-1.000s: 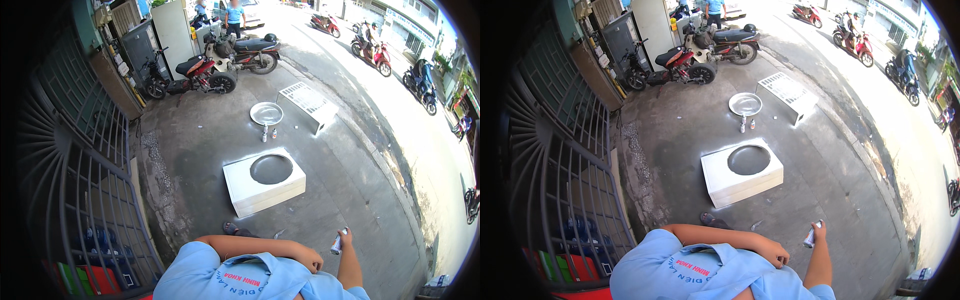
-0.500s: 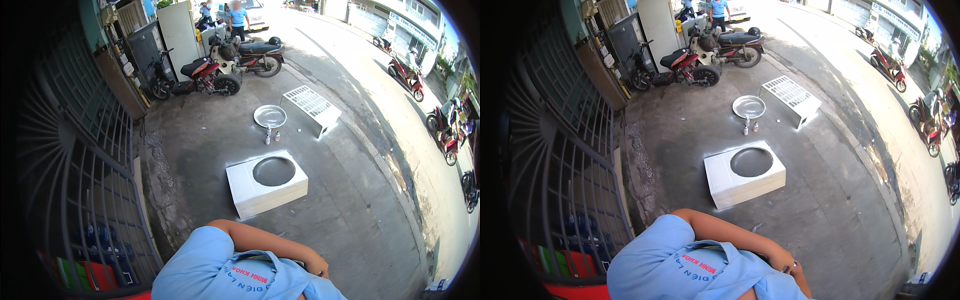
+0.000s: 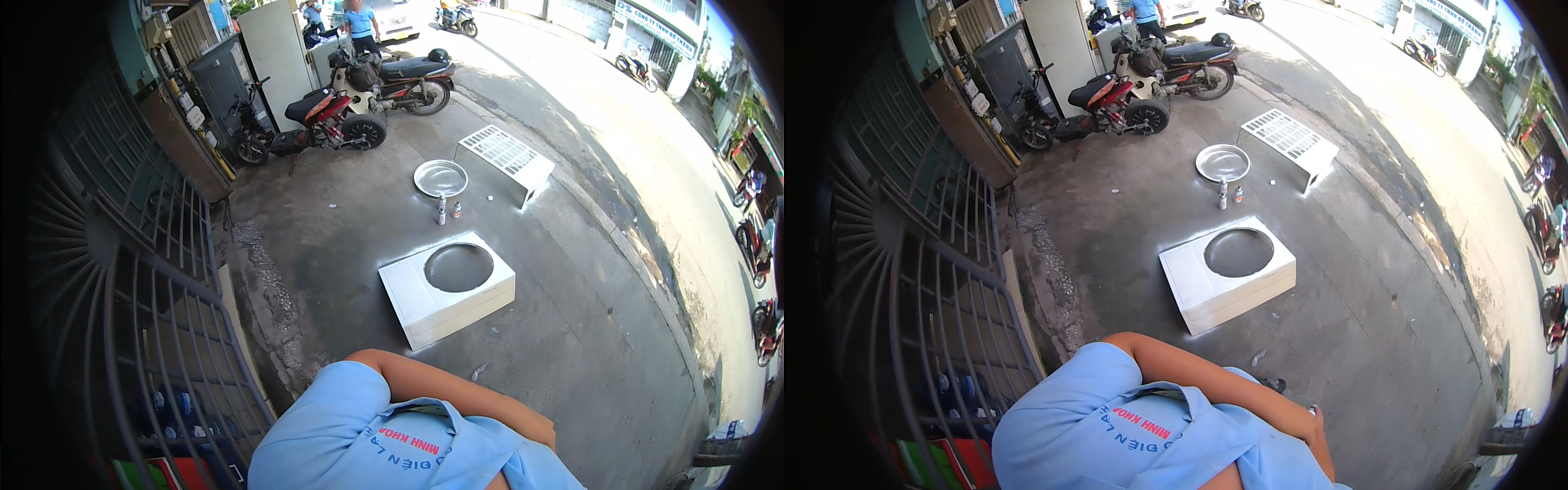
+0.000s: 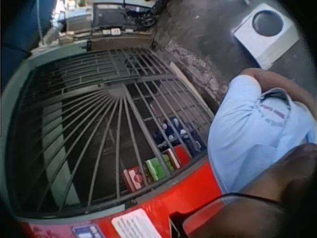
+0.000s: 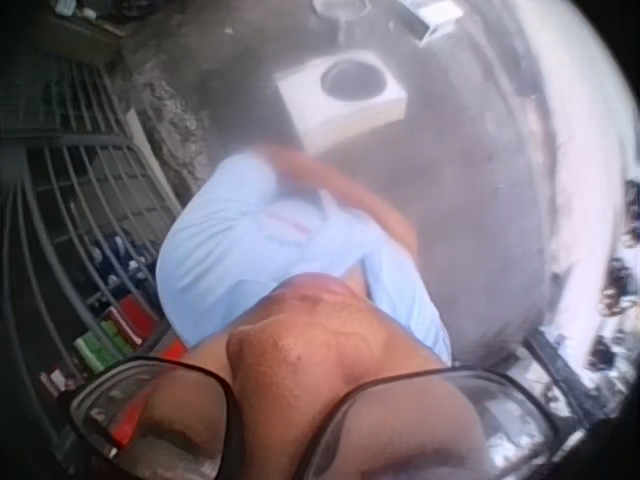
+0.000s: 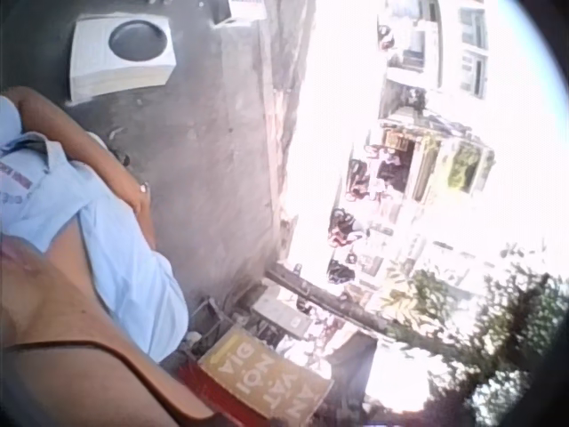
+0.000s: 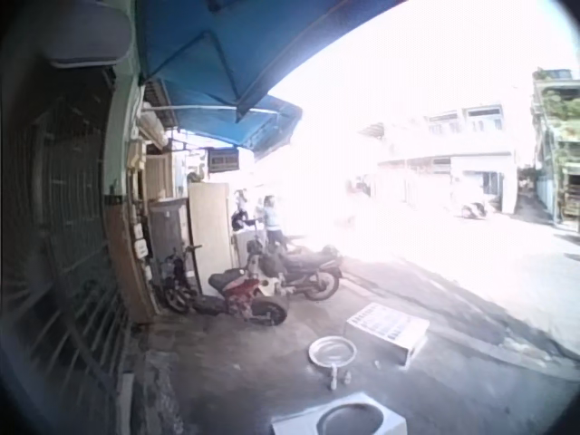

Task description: The person spray paints a white rectangular object with a circular cutout using a spray can. They apply paint to the sides and edges, then move to a second similar object and repeat the process.

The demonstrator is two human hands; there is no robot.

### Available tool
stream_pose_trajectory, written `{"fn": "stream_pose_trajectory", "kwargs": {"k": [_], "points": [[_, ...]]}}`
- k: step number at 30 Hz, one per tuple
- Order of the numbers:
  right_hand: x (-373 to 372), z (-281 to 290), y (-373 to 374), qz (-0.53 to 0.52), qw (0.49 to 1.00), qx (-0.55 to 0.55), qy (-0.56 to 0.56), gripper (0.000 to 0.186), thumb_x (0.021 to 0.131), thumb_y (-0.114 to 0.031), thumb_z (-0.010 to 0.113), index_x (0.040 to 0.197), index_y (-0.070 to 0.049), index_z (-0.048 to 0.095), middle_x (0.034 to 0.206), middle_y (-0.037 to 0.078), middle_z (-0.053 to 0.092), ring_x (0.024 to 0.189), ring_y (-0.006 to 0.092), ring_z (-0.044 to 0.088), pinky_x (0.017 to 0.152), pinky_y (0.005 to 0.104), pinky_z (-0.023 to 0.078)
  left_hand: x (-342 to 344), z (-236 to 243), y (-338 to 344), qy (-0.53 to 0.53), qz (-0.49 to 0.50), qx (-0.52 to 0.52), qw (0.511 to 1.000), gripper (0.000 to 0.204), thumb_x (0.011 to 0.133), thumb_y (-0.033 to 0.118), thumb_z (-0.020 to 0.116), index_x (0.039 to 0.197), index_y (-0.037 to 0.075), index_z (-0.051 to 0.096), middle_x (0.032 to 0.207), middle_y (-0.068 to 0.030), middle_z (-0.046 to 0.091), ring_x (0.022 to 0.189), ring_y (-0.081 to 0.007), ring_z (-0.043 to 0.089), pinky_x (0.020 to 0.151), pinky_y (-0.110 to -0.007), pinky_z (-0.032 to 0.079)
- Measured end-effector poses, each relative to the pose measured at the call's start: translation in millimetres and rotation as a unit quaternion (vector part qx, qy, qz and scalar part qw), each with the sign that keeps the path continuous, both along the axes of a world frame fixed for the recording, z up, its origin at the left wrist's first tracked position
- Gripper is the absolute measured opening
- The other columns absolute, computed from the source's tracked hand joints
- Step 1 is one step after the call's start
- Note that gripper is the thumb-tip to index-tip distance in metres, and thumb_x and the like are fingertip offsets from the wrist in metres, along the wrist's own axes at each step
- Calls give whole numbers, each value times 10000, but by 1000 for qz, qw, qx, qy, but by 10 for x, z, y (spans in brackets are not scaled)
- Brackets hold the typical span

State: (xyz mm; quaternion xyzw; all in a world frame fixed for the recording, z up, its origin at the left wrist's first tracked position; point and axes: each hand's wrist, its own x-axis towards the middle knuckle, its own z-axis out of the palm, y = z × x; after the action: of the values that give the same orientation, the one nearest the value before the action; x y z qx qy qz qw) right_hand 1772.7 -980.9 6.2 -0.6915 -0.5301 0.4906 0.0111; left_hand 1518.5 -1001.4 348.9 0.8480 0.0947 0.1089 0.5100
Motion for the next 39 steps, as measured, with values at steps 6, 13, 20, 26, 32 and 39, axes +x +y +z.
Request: {"fn": "stream_pose_trajectory", "kwargs": {"k": [6,13,20,26,32,39], "points": [[-123,-34,-166,0,1000,-13,16,825,768,-387,894,1489,-108,606,1327,261,710,1211,399,705,1019,480,563,-164,-437,-325,201,16,110,973,362,998,257,609,1310,158,762,1134,-202,782,1066,-359,745,928,-488,551],[148,-198,-133,33,999,21,6,791,785,-400,878,1473,-109,616,1365,250,697,1264,414,677,1060,463,540,-1004,441,-451,-8,74,-225,971,388,1065,282,607,1287,-15,722,1222,-149,775,1077,-288,738,975,-396,547],[203,91,-17,114,989,55,-72,877,736,-455,908,1503,-161,600,1372,257,690,1280,417,667,1071,472,534,-1378,83,-1051,-67,258,-283,921,385,1088,296,621,1348,26,709,1382,-160,689,1341,-290,609,1152,-412,441],[555,157,227,171,983,15,-65,905,726,-485,914,1493,-117,604,1378,255,689,1284,411,667,1068,464,534,-1123,420,-996,109,346,-257,896,387,984,330,768,1190,3,750,1174,-153,748,1090,-250,703,965,-378,547],[1499,66,469,155,987,-30,-31,903,711,-455,937,1488,-127,615,1371,249,694,1269,399,677,1061,456,540,-53,467,-752,120,356,-270,887,404,924,313,805,1091,-50,744,855,-144,760,786,-220,723,751,-345,573],[3010,-304,674,77,987,-45,-130,885,717,-377,946,1488,-109,603,1356,247,699,1218,377,708,1007,467,578,584,517,-532,124,348,-304,878,380,935,320,804,1017,-47,749,798,-126,748,727,-183,699,681,-327,551]]}}
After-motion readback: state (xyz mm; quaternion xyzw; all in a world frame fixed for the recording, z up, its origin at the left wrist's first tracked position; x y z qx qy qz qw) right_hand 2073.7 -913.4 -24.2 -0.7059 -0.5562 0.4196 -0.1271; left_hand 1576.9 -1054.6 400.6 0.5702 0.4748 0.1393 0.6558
